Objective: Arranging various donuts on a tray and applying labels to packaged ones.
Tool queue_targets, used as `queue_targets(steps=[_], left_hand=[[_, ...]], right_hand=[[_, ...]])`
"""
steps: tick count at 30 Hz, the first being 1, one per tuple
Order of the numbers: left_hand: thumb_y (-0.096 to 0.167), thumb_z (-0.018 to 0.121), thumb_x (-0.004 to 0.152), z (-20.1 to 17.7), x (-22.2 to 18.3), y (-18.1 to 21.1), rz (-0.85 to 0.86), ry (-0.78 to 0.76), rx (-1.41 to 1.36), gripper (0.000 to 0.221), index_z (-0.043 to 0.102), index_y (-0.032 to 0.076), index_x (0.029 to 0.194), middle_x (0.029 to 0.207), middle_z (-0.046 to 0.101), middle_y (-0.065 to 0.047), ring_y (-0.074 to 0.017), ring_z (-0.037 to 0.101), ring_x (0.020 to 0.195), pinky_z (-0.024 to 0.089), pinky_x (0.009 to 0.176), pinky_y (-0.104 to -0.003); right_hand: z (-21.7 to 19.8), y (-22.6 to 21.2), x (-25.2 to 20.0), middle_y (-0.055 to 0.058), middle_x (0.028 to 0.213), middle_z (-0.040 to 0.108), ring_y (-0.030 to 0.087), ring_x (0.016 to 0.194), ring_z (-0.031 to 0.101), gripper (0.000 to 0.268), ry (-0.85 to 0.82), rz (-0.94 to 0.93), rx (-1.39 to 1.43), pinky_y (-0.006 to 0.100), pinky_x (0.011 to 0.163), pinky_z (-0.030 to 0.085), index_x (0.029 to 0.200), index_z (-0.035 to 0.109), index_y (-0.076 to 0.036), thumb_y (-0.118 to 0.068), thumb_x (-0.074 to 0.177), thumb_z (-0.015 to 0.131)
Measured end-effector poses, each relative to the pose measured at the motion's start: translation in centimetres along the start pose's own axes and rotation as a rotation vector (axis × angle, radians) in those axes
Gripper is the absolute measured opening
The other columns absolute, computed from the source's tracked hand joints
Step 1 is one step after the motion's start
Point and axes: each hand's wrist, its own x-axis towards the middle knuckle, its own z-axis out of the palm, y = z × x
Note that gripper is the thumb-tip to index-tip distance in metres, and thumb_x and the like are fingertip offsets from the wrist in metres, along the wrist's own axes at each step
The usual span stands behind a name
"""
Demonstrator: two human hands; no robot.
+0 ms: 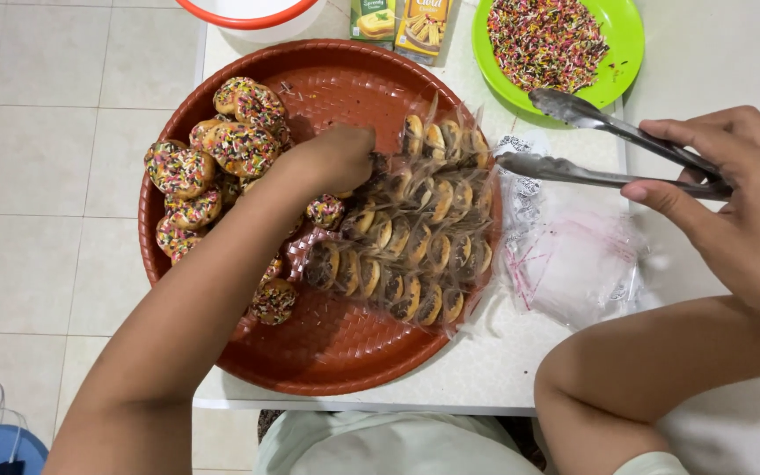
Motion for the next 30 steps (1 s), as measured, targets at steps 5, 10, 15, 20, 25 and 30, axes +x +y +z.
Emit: queue_targets(steps=[5,10,15,20,25,30], left_hand=[[-0.001,0.036,0.093,-0.1,-1.0,1.7,-0.002,-0.012,-0.067,0.038,0.054,0.002,0.126,0.126,0.061,-0.022,-0.0372,0.061,0.111,0.049,0.083,-0.049],[-0.006,0.036,0.092,-1.0,-3.3,3.4,-0.019,-0.077,-0.102,0.042,0.054,-0.002,0.13,0.13,0.062,-0.02,-0.0337,0.06,0.121,0.052,0.1,-0.047],[-0.001,0.04,0.091,-0.8,-3.4,3.5,0.0,-0.08,-0.108,0.041,0.059,0.004,0.127,0.128,0.064,-0.016,-0.0319,0.063,0.115,0.055,0.091,-0.046],[-0.01,0.042,0.088,-1.0,-5.7,4.1,0.007,0.047,-0.179,0.064,0.039,0.002,0.151,0.137,0.058,-0.025,-0.0376,0.059,0.124,0.053,0.1,-0.05],[-0.018,0.035,0.074,-2.1,-9.6,-3.8,0.187,0.588,-0.221,0.082,0.037,0.001,0.155,0.154,0.043,-0.026,-0.0381,0.042,0.142,0.028,0.116,-0.052],[-0.01,0.032,0.094,-2.2,-11.7,-17.4,-0.194,0.967,-0.396,0.048,0.049,-0.008,0.139,0.13,0.055,-0.033,-0.0428,0.055,0.12,0.045,0.095,-0.053]], right_hand=[[-0.2,-0.5,-0.1,0.017,0.123,0.058,0.025,0.089,0.059,0.054,-0.01,-0.014,-0.008,0.036,0.087,0.048,0.146,0.068,0.001,-0.013,0.095,0.079],[-0.2,-0.6,0.0,0.017,0.124,0.059,0.026,0.087,0.06,0.053,-0.001,-0.018,-0.029,0.035,0.084,0.046,0.146,0.069,0.001,-0.013,0.096,0.079],[-0.1,-0.1,0.0,0.018,0.123,0.06,0.027,0.091,0.06,0.053,-0.002,-0.031,-0.023,0.037,0.088,0.047,0.145,0.069,0.001,-0.016,0.096,0.079],[-0.1,-0.4,0.3,0.013,0.119,0.06,0.023,0.088,0.06,0.053,-0.016,0.003,-0.057,0.035,0.084,0.046,0.146,0.07,-0.005,-0.019,0.096,0.08],[-0.3,1.5,0.0,0.019,0.126,0.058,0.028,0.089,0.061,0.053,0.027,-0.018,-0.02,0.037,0.087,0.048,0.148,0.067,0.004,-0.013,0.099,0.079],[0.7,3.6,0.4,0.024,0.126,0.038,0.03,0.106,0.041,0.036,0.206,-0.094,0.01,0.035,0.076,0.034,0.155,0.062,0.019,0.002,0.123,0.063]])
